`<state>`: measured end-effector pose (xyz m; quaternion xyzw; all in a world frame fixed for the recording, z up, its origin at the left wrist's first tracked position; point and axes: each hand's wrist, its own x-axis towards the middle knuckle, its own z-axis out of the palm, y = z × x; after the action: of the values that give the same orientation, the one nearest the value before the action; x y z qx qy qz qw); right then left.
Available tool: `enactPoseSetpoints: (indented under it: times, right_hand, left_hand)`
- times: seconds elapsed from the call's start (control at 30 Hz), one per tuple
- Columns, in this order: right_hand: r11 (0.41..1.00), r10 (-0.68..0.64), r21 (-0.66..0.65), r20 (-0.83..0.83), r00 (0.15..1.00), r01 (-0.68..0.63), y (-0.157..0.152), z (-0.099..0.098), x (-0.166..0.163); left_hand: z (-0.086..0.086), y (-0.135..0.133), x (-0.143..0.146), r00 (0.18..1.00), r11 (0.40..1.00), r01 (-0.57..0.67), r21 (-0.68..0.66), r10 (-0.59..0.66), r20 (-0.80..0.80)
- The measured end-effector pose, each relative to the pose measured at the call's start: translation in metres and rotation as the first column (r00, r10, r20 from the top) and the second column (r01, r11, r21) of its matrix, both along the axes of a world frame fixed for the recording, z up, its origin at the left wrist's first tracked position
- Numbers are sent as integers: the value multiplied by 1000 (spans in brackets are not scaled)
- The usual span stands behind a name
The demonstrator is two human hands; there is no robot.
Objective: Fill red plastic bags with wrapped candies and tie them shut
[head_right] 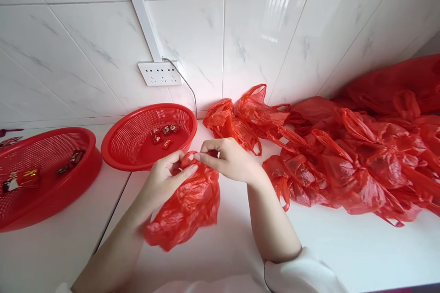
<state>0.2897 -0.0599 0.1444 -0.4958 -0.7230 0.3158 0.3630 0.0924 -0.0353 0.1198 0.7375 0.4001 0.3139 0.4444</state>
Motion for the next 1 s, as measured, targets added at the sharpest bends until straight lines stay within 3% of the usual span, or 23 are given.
enactPoseSetpoints:
  times: [0.13, 0.27, 0.33, 0.43, 0.57, 0.73, 0.8, 0.9, 1.0]
  right_hand:
    - [963, -253, 114, 58, 966, 246, -8, 2, 27]
    - [837, -538, 165, 77, 839, 522, -24, 2, 60]
    - [785, -617, 164, 115, 779, 597, -31, 2, 71]
    - [747, -662, 219, 161, 732, 628, -37, 2, 79]
    - [748, -646, 309, 134, 752, 587, -39, 1, 79]
    - [800, -592, 194, 412, 693, 568, -35, -3, 66]
    - [841, -539, 198, 388, 748, 503, -34, -2, 49]
    - [956, -279, 155, 211, 937, 250, -32, 2, 16]
    - [1000, 16, 1, 74, 997, -16, -25, 0, -13]
  left_hand:
    - [9, 13, -20, 990, 990, -139, 24, 139, -3]
    - [20, 26, -42, 945, 935, -324, 146, 328, -1]
    - [23, 30, -50, 928, 921, -373, 111, 369, 58]
    - [22, 35, -56, 889, 923, -380, -57, 382, 253]
    - [17, 40, -59, 845, 960, -234, -156, 280, 455]
    - [19, 35, -50, 788, 974, 9, -228, 134, 601]
    - [18, 30, -42, 796, 959, 73, -272, 108, 595]
    - [14, 24, -30, 834, 944, 97, -315, 96, 543]
    - [12, 19, -24, 870, 948, 126, -294, 37, 492]
